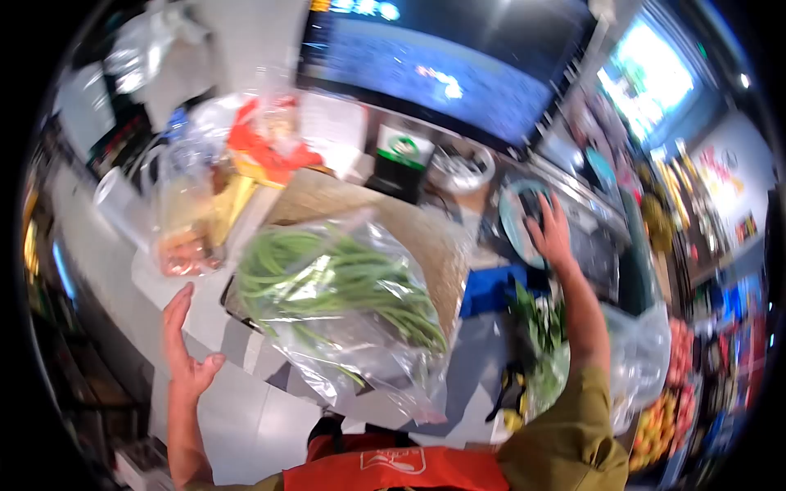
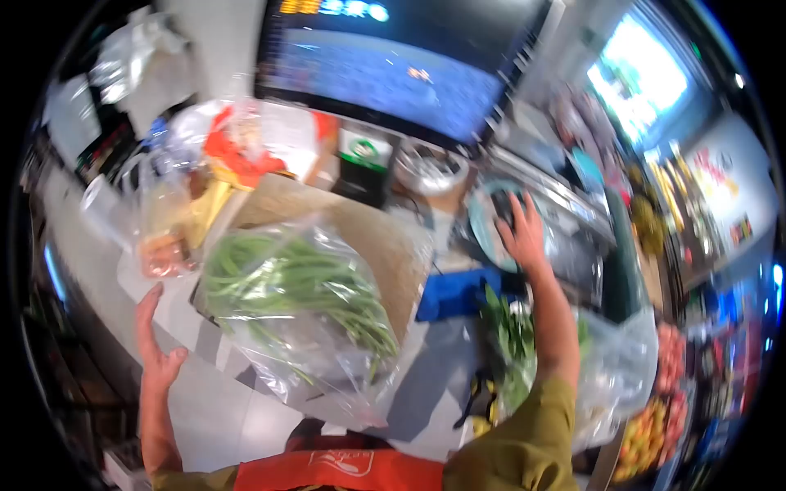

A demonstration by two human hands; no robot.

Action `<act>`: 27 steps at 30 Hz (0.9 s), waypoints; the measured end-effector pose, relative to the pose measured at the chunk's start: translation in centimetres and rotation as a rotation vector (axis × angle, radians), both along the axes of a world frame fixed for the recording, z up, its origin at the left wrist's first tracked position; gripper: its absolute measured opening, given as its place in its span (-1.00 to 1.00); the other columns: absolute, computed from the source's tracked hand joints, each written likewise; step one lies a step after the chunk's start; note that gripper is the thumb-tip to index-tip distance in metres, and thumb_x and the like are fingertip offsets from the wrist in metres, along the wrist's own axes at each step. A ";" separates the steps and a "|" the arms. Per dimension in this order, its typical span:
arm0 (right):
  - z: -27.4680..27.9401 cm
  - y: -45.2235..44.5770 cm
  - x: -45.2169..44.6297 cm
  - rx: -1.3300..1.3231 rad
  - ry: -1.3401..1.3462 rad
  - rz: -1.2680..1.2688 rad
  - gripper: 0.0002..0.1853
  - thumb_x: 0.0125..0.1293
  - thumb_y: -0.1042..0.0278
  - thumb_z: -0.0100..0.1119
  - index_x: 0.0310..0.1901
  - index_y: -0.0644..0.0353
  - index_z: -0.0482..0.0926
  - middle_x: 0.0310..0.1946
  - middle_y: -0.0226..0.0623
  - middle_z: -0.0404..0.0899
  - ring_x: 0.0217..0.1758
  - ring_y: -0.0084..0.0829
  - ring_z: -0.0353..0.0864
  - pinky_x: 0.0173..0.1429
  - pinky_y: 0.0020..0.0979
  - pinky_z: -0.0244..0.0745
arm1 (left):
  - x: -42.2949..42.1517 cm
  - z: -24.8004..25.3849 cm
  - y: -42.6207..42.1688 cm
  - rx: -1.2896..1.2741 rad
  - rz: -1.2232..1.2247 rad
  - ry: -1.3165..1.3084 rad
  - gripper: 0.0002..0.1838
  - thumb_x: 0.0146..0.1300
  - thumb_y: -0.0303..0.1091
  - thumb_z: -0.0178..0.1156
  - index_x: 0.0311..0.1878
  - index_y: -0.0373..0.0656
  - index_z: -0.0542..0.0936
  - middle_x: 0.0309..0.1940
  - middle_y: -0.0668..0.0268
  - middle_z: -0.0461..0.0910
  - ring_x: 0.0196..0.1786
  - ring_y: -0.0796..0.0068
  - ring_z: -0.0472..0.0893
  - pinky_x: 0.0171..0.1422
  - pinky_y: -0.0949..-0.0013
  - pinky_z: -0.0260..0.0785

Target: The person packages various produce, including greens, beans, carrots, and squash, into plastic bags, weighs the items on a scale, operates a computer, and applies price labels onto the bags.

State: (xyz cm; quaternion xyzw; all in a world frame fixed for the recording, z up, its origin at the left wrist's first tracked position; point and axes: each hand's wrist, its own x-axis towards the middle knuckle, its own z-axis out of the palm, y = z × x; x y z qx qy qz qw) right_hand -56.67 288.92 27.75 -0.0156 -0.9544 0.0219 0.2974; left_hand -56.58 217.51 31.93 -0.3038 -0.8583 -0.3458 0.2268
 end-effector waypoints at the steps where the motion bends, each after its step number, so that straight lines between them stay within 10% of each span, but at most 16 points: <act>1: 0.1 -0.3 0.1 0.011 -0.006 -0.016 -0.32 0.36 0.00 0.17 0.44 0.06 0.30 0.43 0.22 0.16 0.39 0.24 0.27 0.43 0.01 0.19 | 0.5 -1.5 -0.2 0.131 0.044 -0.045 -0.18 0.27 0.19 0.23 0.36 -0.28 0.32 0.35 -0.01 0.36 0.34 0.06 0.41 0.41 0.04 0.20; 9: 0.5 -1.4 0.5 -0.041 -0.061 -0.045 -0.32 0.33 0.13 0.17 0.44 0.16 0.27 0.42 0.30 0.13 0.43 0.27 0.20 0.47 0.02 0.13 | 1.3 -12.0 0.8 0.783 0.183 -0.403 -0.52 0.47 -0.08 0.06 0.26 -0.24 0.36 0.15 0.17 0.46 0.12 0.39 0.47 0.28 0.27 0.28; 27: 0.1 -1.7 -0.5 -0.020 -0.078 -0.025 -0.35 0.34 0.17 0.16 0.42 0.18 0.28 0.40 0.32 0.15 0.40 0.28 0.25 0.44 0.00 0.19 | 0.6 -17.5 2.8 0.828 0.294 -0.426 -0.62 0.53 -0.13 -0.01 0.14 -0.28 0.41 -0.06 0.22 0.52 -0.09 0.50 0.46 0.11 0.40 0.35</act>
